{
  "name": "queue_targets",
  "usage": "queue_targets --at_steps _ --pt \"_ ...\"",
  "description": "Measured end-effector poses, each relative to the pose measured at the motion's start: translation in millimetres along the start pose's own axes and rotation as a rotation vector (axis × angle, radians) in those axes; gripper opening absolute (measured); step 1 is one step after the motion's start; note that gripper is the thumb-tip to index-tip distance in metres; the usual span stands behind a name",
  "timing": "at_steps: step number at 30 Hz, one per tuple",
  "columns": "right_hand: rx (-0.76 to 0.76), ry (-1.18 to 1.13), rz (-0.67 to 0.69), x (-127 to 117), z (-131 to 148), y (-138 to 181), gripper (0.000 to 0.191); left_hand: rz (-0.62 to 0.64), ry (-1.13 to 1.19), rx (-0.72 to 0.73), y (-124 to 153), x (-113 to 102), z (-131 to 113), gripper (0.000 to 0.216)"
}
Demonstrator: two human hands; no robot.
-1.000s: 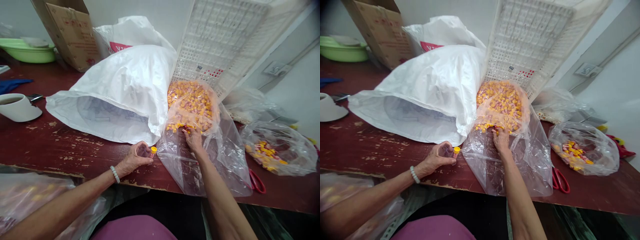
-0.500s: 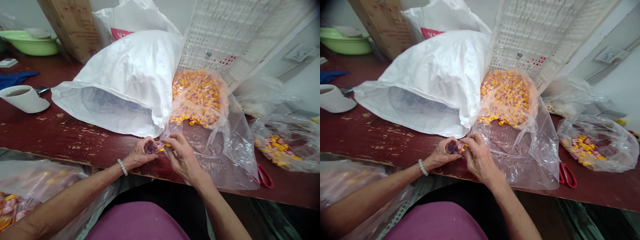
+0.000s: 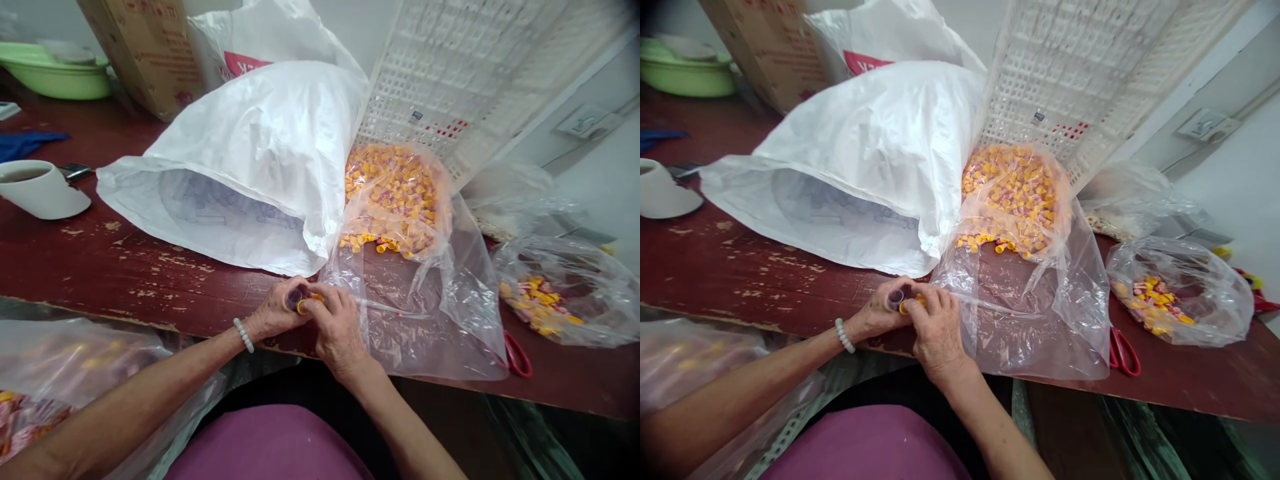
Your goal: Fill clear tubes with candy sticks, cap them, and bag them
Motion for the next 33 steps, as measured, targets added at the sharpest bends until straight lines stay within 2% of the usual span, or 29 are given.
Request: queue_targets --at_steps 2,4,6,8,9,12,15,18,21,24,27,29,31,33 --pt "0.013 -0.021 0.057 8.0 -2.2 0.4 0.03 -0.004 -0.027 0.01 0.1 -0.3 -1.8 0.022" --pt "0.055 -0.086 0.046 5.1 -21.4 -7.6 0.036 -0.024 -0.045 0.002 -0.2 -0.5 -1.0 0.022" --pt "0.181 -0.062 -0.012 -3.7 -63.2 -20.5 0.04 -0.026 -0.043 -0.006 -0.5 0.9 1.7 0.024" --pt "0.429 0.144 -0.035 -10.5 -122.9 -29.7 0.037 -0.007 -0.009 -0.009 -0.7 3.4 4.6 0.026" --pt "0.505 0.195 -0.042 -11.7 -150.0 -33.1 0.036 0.001 0.007 -0.01 -0.8 4.3 5.9 0.027" --pt "0.632 0.276 -0.042 -6.2 -211.5 -36.3 0.032 0.011 0.037 -0.018 -1.6 5.2 7.6 0.028" --pt "0.711 0.326 -0.041 2.1 -241.1 -31.0 0.027 0.025 0.062 -0.039 -2.4 5.5 7.3 0.028" --pt "0.771 0.346 -0.055 2.6 -251.5 -26.1 0.025 0.027 0.062 -0.045 -2.6 5.5 8.1 0.03" --pt "0.802 0.302 -0.072 -5.4 -249.5 -23.2 0.026 0.021 0.075 -0.037 -2.6 5.7 10.2 0.03" --pt "0.805 0.202 -0.076 -17.2 -222.9 -17.3 0.032 0.027 0.087 -0.04 -2.6 6.5 12.1 0.031" --pt "0.697 -0.02 -0.018 -21.2 -162.5 -14.5 0.033 0.028 0.056 -0.042 -2.7 6.3 12.1 0.03" --pt "0.512 -0.29 0.0 -19.6 -110.2 -19.8 0.026 0.028 0.032 -0.04 -2.6 6.1 10.8 0.03" --pt "0.315 -0.4 0.015 -17.1 -65.2 -27.1 0.016 0.032 0.018 -0.036 -2.4 6.4 9.3 0.03" --pt "0.184 -0.401 0.047 -10.7 -37.5 -33.0 0.01 0.026 -0.001 -0.032 -2.1 6.4 8.7 0.031"
Point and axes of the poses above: each hand's wrist, its own y-axis away from the middle knuckle, its own x-axis out of the palm, z = x × y, the point moved 6 cm from there along -y, towards the middle knuckle, and after that the axes turned 5 degrees about -z, right-handed, at the moved point
